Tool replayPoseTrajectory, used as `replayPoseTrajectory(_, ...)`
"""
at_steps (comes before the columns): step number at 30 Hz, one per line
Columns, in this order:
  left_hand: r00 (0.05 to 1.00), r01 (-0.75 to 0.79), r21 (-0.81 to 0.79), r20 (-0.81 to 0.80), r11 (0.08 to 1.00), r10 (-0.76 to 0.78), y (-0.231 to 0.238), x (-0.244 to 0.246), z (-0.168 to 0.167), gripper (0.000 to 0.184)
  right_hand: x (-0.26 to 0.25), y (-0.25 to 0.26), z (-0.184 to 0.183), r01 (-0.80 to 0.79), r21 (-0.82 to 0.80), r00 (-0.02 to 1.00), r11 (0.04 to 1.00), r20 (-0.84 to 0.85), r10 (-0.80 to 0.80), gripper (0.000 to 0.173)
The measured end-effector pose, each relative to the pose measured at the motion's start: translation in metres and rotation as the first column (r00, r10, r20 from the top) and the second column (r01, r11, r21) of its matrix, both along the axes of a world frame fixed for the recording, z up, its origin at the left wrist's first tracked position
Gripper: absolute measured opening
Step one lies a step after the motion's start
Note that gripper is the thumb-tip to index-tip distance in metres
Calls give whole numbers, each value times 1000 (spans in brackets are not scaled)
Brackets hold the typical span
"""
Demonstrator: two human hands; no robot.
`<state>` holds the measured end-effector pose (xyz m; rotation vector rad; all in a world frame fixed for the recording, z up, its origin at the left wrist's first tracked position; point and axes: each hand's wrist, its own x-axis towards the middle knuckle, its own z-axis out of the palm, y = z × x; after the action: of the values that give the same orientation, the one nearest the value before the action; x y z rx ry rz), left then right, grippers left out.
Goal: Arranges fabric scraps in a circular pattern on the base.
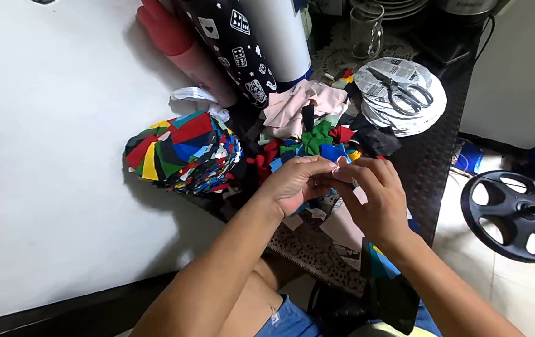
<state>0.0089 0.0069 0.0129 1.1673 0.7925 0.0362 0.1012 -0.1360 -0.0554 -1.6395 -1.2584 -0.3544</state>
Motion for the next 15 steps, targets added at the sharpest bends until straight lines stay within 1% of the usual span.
replayPoseTrajectory(1,1000,2,-23,4,1000,-2,-2,0,0,19,2,1,2,-7,0,1000,1000,12,7,13)
replayPoseTrajectory(2,1000,11,-24,7,1000,-11,-5,1,0,19,5,-1,6,-29,-7,1000,1000,-7,29,13)
replayPoseTrajectory(3,1000,16,7,13,1000,-16,-7,2,-1,19,8,-5,12,-62,-27,996,998,-59,61,13)
replayPoseTrajectory(5,997,33,158,60,987,-43,-11,2,-6,20,16,-18,31,-174,-99,953,980,-267,143,10)
replayPoseTrajectory(6,989,79,218,108,973,-104,-11,2,-9,24,22,-24,41,-257,-120,900,959,-392,192,7)
replayPoseTrajectory(7,969,145,251,161,957,-189,-9,1,-12,33,27,-30,49,-343,-122,828,931,-508,238,6)
replayPoseTrajectory(8,935,225,260,215,939,-283,-8,1,-14,41,32,-35,56,-414,-117,757,903,-596,270,5)
replayPoseTrajectory(9,892,298,260,268,918,-365,-9,1,-14,44,37,-40,60,-458,-107,702,883,-652,285,7)
replayPoseTrajectory(10,849,359,258,309,897,-429,-12,2,-13,42,41,-45,64,-478,-105,675,872,-679,288,8)
replayPoseTrajectory(12,798,446,236,331,863,-503,-21,3,-9,34,45,-55,69,-473,-117,671,873,-690,271,9)
replayPoseTrajectory(13,803,453,248,304,856,-513,-27,4,-7,33,45,-61,71,-456,-128,681,881,-687,253,10)
replayPoseTrajectory(14,823,431,265,277,863,-496,-34,5,-7,33,45,-67,72,-428,-135,696,894,-680,230,12)
replayPoseTrajectory(15,849,382,296,263,876,-459,-43,7,-8,27,43,-72,72,-389,-152,722,908,-663,199,15)
